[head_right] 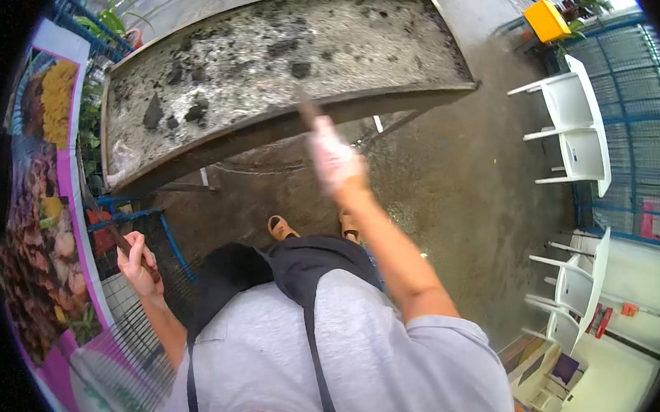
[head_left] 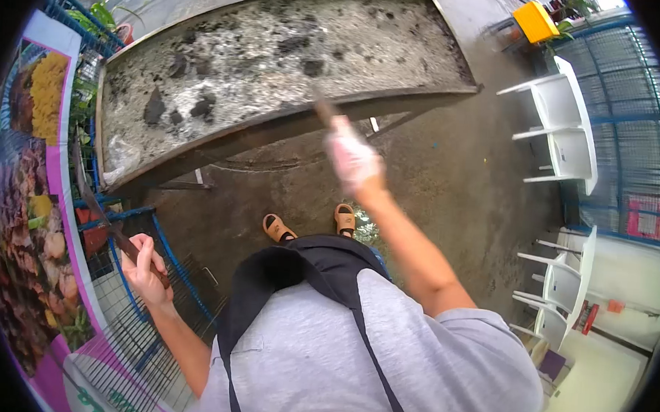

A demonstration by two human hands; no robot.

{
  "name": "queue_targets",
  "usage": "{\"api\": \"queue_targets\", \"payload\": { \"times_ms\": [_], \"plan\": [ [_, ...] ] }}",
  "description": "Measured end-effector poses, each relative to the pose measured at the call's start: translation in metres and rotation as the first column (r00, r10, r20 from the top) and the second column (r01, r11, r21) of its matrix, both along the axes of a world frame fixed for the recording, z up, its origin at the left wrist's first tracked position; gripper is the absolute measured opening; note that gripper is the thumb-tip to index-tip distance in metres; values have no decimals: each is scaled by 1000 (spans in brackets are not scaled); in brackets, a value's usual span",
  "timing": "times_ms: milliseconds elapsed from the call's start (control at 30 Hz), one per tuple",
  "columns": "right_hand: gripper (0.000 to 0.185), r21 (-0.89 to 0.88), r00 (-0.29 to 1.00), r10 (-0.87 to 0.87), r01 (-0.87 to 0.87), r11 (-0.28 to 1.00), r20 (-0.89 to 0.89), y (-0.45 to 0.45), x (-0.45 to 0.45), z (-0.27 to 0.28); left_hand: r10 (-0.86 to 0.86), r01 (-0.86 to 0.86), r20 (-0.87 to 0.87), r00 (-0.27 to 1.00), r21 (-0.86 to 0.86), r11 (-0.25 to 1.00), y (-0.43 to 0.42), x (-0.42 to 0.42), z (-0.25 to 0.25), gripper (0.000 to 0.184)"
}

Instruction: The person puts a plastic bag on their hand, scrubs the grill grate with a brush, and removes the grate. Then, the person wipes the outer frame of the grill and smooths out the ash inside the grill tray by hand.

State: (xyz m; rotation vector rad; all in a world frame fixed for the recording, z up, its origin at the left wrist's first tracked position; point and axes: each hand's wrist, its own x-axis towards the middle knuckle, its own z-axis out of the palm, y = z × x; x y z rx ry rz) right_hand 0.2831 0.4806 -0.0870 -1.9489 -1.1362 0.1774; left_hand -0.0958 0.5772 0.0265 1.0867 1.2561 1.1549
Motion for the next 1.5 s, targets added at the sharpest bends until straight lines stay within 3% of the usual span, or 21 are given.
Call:
{"api": "queue_targets", "payload": {
  "times_ms": [33,67,167,233,333,467,500,533,567,633,667,800,833,967,1067,1100,1233,1300,1333,1433,1500],
  "plan": [
    [48,76,996,92,-90,993,-22,7,-22,-6,17,-18,36,999,24,1000,-8,11,0,9],
    [58,-370,989,79,-121,921,-126,13,-22,30,-17,16,75,997,2,1000,-12,18,-1,9],
    [43,-505,988,153,-146,851,-27,-5,49,29,-53,55,109,993,-14,998,-23,40,-3,9],
    [46,-589,979,-192,113,800,-73,-36,129,42,-70,69,90,993,17,997,-37,54,2,9],
    [54,-431,954,-251,299,852,165,-84,233,18,-74,72,72,995,30,997,-66,82,6,9],
    [67,-631,840,-459,195,751,-287,-53,178,49,-57,58,89,994,-11,998,-101,125,2,10],
    [66,-666,889,-397,155,729,-227,-46,131,88,-59,61,94,994,-12,998,-109,141,2,10],
    [64,-462,962,-35,-99,882,-272,-43,122,30,-58,61,100,993,-20,998,-117,157,4,10],
    [62,-409,969,74,-168,897,-236,-41,117,39,-53,56,104,993,-22,998,-123,167,5,10],
    [63,-600,934,-76,-160,784,-349,-43,152,50,-74,79,83,994,-50,996,-132,171,-3,10],
    [64,-678,972,-167,10,735,-165,-52,177,65,-77,80,63,995,-43,996,-138,175,-3,11],
    [73,-632,836,-487,239,737,-252,-121,324,65,-33,34,18,999,-73,997,-169,179,-5,10],
    [65,-234,956,-229,269,934,186,-145,368,5,-9,10,16,1000,-68,998,-176,178,-6,10],
    [62,-558,970,-168,43,829,-175,-100,256,51,81,-80,15,997,-61,995,-187,175,-9,10],
    [74,-362,979,107,-163,918,-171,-71,169,18,110,-107,15,994,-119,987,-187,174,1,10],
    [55,-308,981,119,-163,937,-155,-70,166,20,138,-136,34,990,-50,989,-184,176,4,11],
    [47,17,971,109,-107,994,-214,-100,253,-20,137,-137,15,990,-20,990,-182,141,0,12],
    [46,-104,991,-89,99,990,99,-122,288,-16,168,-168,-3,986,-30,985,-189,125,-3,12],
    [45,-136,988,-149,153,979,35,-119,274,-9,214,-213,7,977,-49,976,-193,116,-10,11],
    [39,53,993,115,-113,992,-40,-79,204,-22,311,-310,10,950,-75,948,-202,101,-17,10],
    [38,16,883,276,-305,952,380,-34,152,-22,328,-327,0,945,-73,942,-206,90,-20,10]
  ]
}}
